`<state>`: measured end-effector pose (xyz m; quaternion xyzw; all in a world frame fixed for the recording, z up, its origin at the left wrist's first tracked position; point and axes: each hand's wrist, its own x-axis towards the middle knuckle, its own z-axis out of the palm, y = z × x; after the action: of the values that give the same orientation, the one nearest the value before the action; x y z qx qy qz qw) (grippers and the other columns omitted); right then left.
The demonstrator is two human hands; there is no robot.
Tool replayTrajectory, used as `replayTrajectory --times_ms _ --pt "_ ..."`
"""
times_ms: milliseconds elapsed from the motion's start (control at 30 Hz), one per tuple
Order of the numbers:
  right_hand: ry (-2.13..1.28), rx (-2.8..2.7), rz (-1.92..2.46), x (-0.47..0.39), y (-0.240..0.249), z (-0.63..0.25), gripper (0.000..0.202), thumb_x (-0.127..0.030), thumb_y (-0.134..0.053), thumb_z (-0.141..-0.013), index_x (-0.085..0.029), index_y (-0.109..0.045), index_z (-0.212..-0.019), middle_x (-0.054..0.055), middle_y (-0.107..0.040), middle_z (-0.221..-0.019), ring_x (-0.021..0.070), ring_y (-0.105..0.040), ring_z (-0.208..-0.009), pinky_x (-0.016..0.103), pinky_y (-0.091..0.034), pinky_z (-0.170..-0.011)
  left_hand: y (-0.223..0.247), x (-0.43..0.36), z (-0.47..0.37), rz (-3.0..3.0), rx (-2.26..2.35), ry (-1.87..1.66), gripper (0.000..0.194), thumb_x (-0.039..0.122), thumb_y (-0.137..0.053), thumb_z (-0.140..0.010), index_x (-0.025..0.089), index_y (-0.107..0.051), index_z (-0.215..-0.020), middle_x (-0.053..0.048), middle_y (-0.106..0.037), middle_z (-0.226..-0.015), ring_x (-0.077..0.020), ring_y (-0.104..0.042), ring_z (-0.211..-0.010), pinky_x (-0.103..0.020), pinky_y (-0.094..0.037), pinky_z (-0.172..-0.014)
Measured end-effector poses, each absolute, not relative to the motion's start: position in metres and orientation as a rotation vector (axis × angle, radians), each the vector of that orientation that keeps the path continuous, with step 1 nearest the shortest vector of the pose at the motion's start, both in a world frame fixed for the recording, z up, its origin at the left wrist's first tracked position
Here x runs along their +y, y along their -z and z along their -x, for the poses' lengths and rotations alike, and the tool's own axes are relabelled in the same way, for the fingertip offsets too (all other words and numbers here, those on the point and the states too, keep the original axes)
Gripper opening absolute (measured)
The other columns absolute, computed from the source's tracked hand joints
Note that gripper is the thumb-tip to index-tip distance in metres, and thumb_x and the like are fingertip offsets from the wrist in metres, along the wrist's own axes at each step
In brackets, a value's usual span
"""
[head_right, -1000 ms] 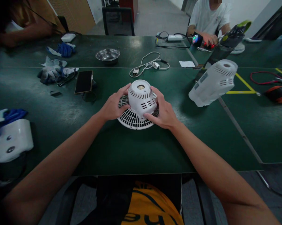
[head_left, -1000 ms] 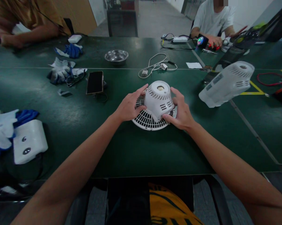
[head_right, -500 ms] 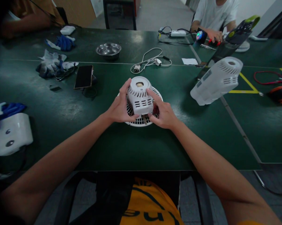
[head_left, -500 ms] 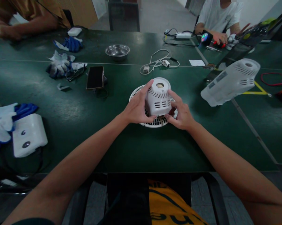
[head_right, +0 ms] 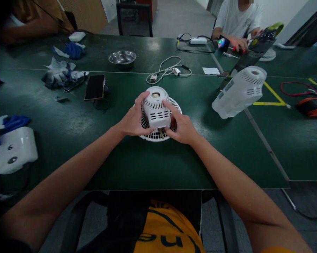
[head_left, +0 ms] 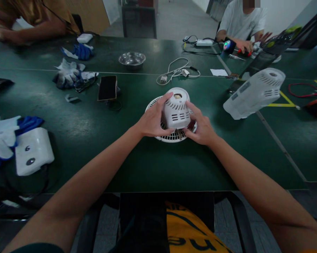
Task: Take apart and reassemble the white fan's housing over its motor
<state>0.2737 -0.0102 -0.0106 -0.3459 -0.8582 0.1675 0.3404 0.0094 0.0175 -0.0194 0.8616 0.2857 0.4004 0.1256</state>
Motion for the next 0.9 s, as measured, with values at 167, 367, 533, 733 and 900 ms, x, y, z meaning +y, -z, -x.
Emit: replayTrajectory --times_ms 167,367,533,733,900 --pt "-0.45 -2.251 0.865 -0.0115 0.0068 -0.2731 0.092 -0.031 -0.067 -0.082 -0.029 -0.024 -0.163 0.001 -0.073 -0.093 0.0187 -0.062 -0.062 0.039 -0.061 -0.068 0.0232 0.0245 -0.0029 -2.513 0.765 -1.165 0.135 0.075 -0.083 -0.062 0.026 -0.011 -0.165 -0.02 -0.031 -0.167 -0.0468 -0.038 -0.148 -0.059 -0.034 -0.121" --pt "-0.49 -2.24 0.884 -0.0117 0.0052 -0.273 0.094 -0.03 -0.069 -0.081 -0.029 -0.025 -0.163 0.001 -0.073 -0.092 0.0192 -0.062 -0.063 0.04 -0.06 -0.069 0.022 0.0244 -0.0025 -2.493 0.794 -1.163 0.138 0.072 -0.089 -0.057 0.025 -0.016 -0.165 -0.021 -0.036 -0.164 -0.0479 -0.043 -0.144 -0.061 -0.037 -0.119" --pt "-0.495 -2.231 0.895 -0.0108 0.0061 -0.273 0.094 -0.032 -0.073 -0.079 -0.029 -0.028 -0.162 0.002 -0.073 -0.095 0.0187 -0.062 -0.062 0.039 -0.06 -0.066 0.025 0.0256 -0.0039 -2.501 0.775 -1.216 0.134 0.07 -0.089 -0.057 0.026 -0.018 -0.163 -0.019 -0.037 -0.162 -0.0464 -0.045 -0.143 -0.058 -0.04 -0.117" --pt "-0.51 -2.207 0.925 -0.0103 0.0078 -0.2734 0.096 -0.028 -0.074 -0.075 -0.03 -0.031 -0.162 0.001 -0.073 -0.093 0.0184 -0.062 -0.062 0.039 -0.06 -0.067 0.0259 0.0268 -0.0047 -2.485 0.764 -1.278 0.129 0.069 -0.09 -0.057 0.03 -0.022 -0.159 -0.015 -0.039 -0.158 -0.0451 -0.047 -0.141 -0.056 -0.045 -0.114" --pt "-0.464 -2.228 0.944 -0.0122 0.0085 -0.2723 0.096 -0.026 -0.071 -0.076 -0.029 -0.029 -0.162 0.0 -0.074 -0.092 0.0178 -0.062 -0.061 0.037 -0.06 -0.067 0.0199 0.0215 -0.007 -2.518 0.848 -1.217 0.122 0.067 -0.089 -0.061 0.03 -0.024 -0.157 -0.016 -0.04 -0.156 -0.0443 -0.048 -0.141 -0.057 -0.046 -0.113"
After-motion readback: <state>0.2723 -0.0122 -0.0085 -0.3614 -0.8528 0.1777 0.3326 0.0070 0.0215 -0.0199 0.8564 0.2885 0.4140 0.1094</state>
